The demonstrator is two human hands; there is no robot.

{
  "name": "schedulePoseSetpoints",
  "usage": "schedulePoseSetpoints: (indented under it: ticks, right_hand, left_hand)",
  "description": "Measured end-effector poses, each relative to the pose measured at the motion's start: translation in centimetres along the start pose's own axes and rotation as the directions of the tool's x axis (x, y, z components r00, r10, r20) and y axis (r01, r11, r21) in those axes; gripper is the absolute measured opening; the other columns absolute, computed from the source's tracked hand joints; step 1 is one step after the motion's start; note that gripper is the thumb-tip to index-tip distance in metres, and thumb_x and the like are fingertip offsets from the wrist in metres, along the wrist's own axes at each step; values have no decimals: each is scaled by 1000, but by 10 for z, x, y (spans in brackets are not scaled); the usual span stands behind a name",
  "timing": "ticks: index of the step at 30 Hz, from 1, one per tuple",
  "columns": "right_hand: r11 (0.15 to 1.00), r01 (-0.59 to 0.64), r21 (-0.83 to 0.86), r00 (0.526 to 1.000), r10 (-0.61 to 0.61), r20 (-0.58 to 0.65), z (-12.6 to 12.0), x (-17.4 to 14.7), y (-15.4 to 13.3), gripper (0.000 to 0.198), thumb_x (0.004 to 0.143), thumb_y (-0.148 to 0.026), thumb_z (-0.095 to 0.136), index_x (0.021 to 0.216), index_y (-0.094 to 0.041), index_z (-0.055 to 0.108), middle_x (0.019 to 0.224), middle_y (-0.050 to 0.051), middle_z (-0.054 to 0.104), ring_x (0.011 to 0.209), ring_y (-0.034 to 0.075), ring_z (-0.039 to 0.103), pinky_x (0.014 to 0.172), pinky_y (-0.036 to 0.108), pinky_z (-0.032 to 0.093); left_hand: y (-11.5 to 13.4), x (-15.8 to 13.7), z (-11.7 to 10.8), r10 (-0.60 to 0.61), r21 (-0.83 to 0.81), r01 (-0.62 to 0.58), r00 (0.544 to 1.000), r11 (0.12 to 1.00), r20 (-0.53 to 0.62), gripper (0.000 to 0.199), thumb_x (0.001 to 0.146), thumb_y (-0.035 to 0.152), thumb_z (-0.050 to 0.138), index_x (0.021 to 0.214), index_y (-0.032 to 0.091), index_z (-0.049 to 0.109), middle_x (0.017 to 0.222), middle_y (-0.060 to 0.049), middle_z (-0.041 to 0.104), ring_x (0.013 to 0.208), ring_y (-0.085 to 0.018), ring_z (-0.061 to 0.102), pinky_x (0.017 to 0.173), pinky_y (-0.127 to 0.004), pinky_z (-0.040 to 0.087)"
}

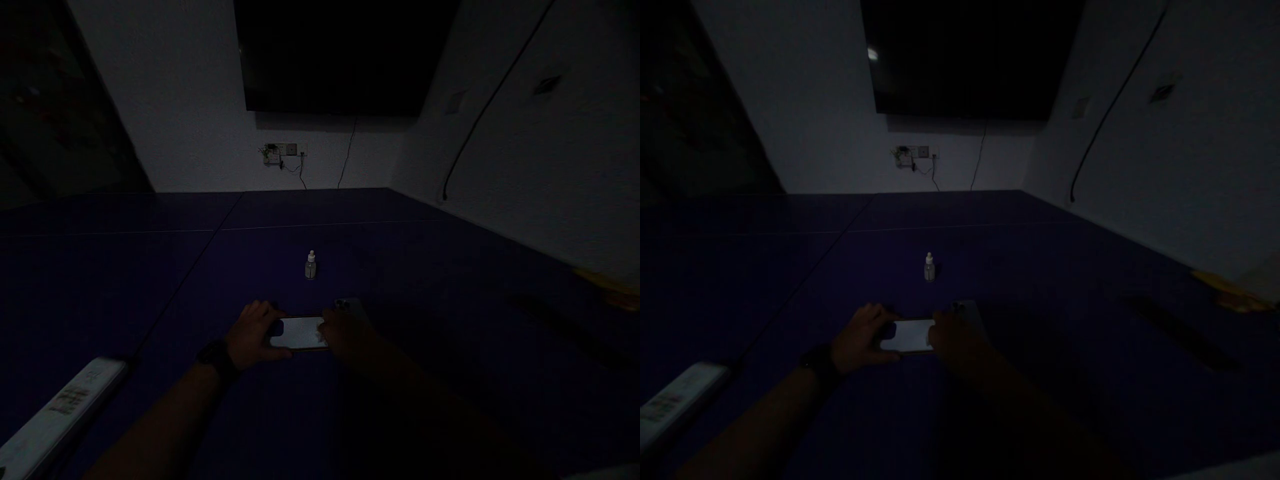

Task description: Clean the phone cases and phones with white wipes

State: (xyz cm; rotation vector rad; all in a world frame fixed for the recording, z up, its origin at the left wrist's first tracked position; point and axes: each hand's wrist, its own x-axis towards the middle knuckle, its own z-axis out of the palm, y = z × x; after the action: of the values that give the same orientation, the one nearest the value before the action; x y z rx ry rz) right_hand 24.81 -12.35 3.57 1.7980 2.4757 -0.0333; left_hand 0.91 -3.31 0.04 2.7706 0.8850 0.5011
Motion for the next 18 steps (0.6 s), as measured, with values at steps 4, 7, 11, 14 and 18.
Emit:
schedulePoseSetpoints:
  ticks: [4,7,11,14,18]
  right_hand:
    - [999,44,-18,998,-44,-39,-3,1,-1,22,97,-18,49,97,-15,71,105,13,67,92,22,66,73,29,46]
    - [997,-41,-60,997,37,-64,-8,4,-2,24,97,-18,48,105,-17,70,106,13,69,88,22,68,70,29,46]
    - [994,-43,-98,999,43,1,-17,1,0,26,95,-18,49,103,-15,73,99,16,73,84,26,71,69,33,47]
    - [996,31,-82,998,-26,59,-19,0,1,27,96,-24,49,99,-15,75,96,15,75,84,26,72,68,32,48]
    - [994,-15,-109,999,18,34,-16,5,0,28,96,-17,47,106,-16,73,103,15,75,86,24,72,68,30,48]
  left_hand:
    - [-1,0,1,14,-2,-14,1000,1000,-12,72,71,72,74,126,28,61,108,-7,60,98,-28,52,81,-39,39]
    - [-2,0,1,7,-2,-7,1000,1000,1,71,71,71,76,125,27,61,109,-7,60,98,-29,52,83,-40,39]
    - [-1,0,1,3,-13,-3,1000,1000,-1,71,71,71,76,125,27,61,108,-7,60,97,-29,52,82,-40,39]
    - [1,0,-1,5,-18,-5,1000,1000,-5,71,71,72,75,124,28,62,108,-7,60,97,-29,52,82,-40,39]
    - [1,0,-1,3,-17,-4,1000,1000,-7,70,72,70,75,126,28,61,106,-6,60,96,-29,52,81,-39,39]
